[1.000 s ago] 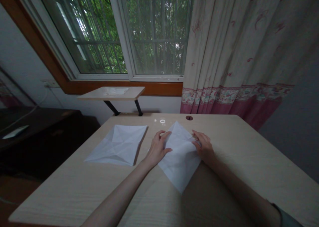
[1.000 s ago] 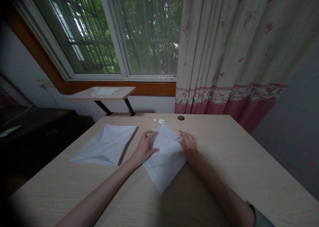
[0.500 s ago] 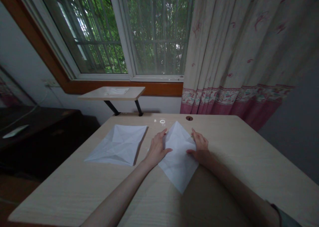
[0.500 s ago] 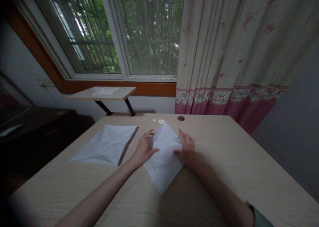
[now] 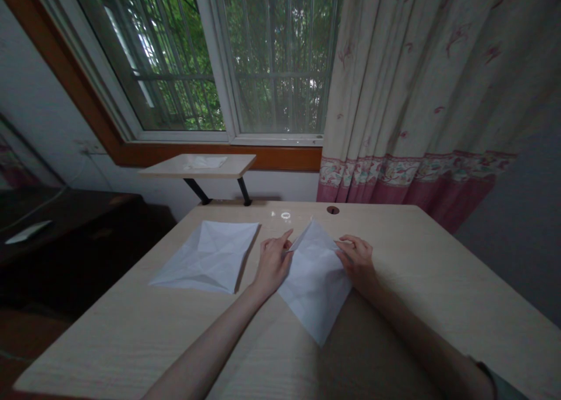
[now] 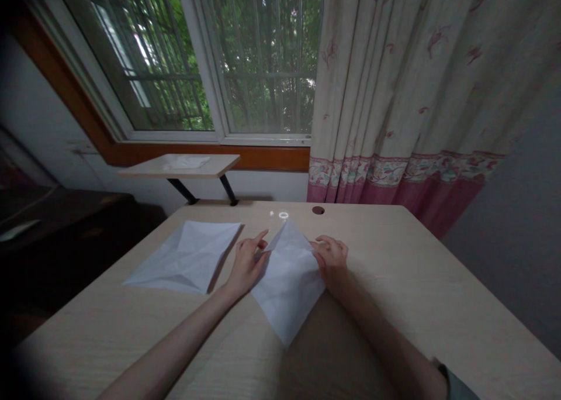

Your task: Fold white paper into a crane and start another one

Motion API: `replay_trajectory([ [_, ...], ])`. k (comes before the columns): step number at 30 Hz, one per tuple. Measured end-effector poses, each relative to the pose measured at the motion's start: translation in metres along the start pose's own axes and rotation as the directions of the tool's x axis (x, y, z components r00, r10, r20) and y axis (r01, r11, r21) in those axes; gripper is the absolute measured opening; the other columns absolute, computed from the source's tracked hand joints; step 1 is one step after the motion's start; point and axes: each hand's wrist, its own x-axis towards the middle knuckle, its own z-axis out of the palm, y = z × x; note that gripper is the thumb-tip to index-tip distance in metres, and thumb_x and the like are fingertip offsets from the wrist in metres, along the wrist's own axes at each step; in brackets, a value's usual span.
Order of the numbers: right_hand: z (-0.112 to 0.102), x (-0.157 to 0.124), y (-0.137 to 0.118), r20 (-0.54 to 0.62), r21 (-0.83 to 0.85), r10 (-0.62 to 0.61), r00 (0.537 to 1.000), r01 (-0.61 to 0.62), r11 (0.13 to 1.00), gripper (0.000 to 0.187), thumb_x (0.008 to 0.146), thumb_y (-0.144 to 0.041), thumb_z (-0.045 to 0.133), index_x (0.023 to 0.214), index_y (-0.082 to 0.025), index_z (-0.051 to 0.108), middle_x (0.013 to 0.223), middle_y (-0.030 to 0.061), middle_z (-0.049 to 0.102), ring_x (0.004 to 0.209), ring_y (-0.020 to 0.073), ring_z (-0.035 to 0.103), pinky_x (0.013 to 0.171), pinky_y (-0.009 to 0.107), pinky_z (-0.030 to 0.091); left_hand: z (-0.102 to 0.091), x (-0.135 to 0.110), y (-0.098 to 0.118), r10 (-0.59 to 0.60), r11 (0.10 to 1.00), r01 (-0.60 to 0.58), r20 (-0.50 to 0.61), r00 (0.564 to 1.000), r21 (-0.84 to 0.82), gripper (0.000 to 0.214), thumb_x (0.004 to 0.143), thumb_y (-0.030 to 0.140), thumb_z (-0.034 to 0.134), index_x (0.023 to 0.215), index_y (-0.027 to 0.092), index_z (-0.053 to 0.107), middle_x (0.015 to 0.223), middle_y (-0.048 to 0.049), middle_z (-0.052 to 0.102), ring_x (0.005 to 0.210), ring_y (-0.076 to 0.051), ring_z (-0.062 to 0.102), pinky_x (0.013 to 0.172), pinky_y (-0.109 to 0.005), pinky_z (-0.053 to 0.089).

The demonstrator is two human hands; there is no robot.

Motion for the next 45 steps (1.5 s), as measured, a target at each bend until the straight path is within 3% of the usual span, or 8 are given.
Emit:
replay_trajectory([
  [8,-0.017,0.005,-0.01,-0.007,0.11,0.015,1.0,-0.015,0.994,0.028,0.095,-0.03,0.046,0.096,-0.026,0.073,0.115,0.0076,0.066,0.098,0.0232,0.063,0.097,0.046,0.034,-0.007,-0.001,0.008,0.039,0.998,-0.039,0.012,0.999,-0.055,0.034,0.09,0.023,0.048,0.12,0.024,0.065,0.095,-0.0063,0.063,0.097,-0.024,0.056,0.093,-0.042,0.038],
  [14,-0.029,0.006,-0.016,0.098,0.27,0.009,0.995,-0.036,0.962,0.03,0.098,-0.032,0.04,0.1,-0.025,0.069,0.111,0.0059,0.071,0.109,0.024,0.062,0.101,0.048,0.03,-0.013,-0.001,0.014,0.069,0.98,-0.061,0.038,0.997,-0.189,0.03,0.094,0.037,0.05,0.115,0.023,0.067,0.114,-0.0088,0.063,0.111,-0.026,0.055,0.099,-0.045,0.039],
  [18,-0.03,0.006,-0.018,0.165,0.347,0.05,0.985,-0.105,0.932,0.04,0.1,-0.031,0.029,0.1,-0.026,0.069,0.11,0.004,0.073,0.107,0.0226,0.064,0.106,0.051,0.026,-0.014,-0.002,0.015,0.07,0.954,-0.042,0.084,0.994,-0.297,0.037,0.099,0.045,0.041,0.113,0.024,0.067,0.124,-0.0072,0.065,0.118,-0.025,0.056,0.102,-0.045,0.039],
  [23,-0.027,0.003,-0.019,0.206,0.412,0.078,0.975,-0.159,0.897,0.043,0.101,-0.027,0.025,0.095,-0.026,0.068,0.095,0.0003,0.075,0.093,0.0191,0.068,0.108,0.051,0.025,-0.012,-0.003,0.016,0.037,0.893,0.02,0.116,0.993,-0.45,0.056,0.1,0.058,0.028,0.1,0.021,0.07,0.114,-0.0084,0.071,0.11,-0.025,0.063,0.098,-0.043,0.045],
  [27,-0.024,0.0,-0.021,0.2,0.421,0.073,0.977,-0.153,0.894,0.039,0.102,-0.029,0.028,0.095,-0.025,0.066,0.097,0.0016,0.075,0.095,0.0199,0.067,0.109,0.051,0.025,-0.012,-0.003,0.02,0.011,0.843,0.066,0.141,0.99,-0.534,0.061,0.099,0.06,0.028,0.091,0.019,0.072,0.109,-0.0102,0.073,0.104,-0.024,0.066,0.094,-0.04,0.049],
  [34,-0.024,-0.001,-0.024,0.214,0.442,-0.097,0.972,-0.008,0.897,0.026,0.102,-0.031,0.038,0.105,-0.025,0.063,0.1,0.0017,0.074,0.092,0.0176,0.067,0.105,0.045,0.033,-0.011,-0.004,0.025,0.032,0.921,0.045,0.191,0.981,-0.387,0.046,0.101,0.044,0.038,0.085,0.019,0.073,0.097,-0.0062,0.077,0.09,-0.02,0.071,0.083,-0.033,0.053],
  [39,-0.031,0.003,-0.03,0.38,0.373,-0.169,0.909,0.016,0.928,0.023,0.1,-0.028,0.042,0.105,-0.026,0.065,0.099,0.0023,0.075,0.094,0.0185,0.066,0.106,0.047,0.033,-0.009,-0.006,0.024,0.197,0.967,-0.154,0.21,0.958,-0.202,0.035,0.1,0.035,0.044,0.09,0.02,0.073,0.095,-0.0031,0.078,0.086,-0.019,0.073,0.08,-0.032,0.053],
  [45,-0.028,0.004,-0.031,0.424,0.328,-0.223,0.878,0.081,0.941,0.024,0.098,-0.029,0.048,0.101,-0.024,0.071,0.105,0.0037,0.075,0.097,0.0197,0.066,0.105,0.049,0.035,-0.007,-0.006,0.021,0.329,0.944,-0.313,0.27,0.905,-0.102,0.031,0.099,0.032,0.045,0.089,0.02,0.072,0.085,-0.0034,0.077,0.08,-0.017,0.072,0.076,-0.029,0.053],
])
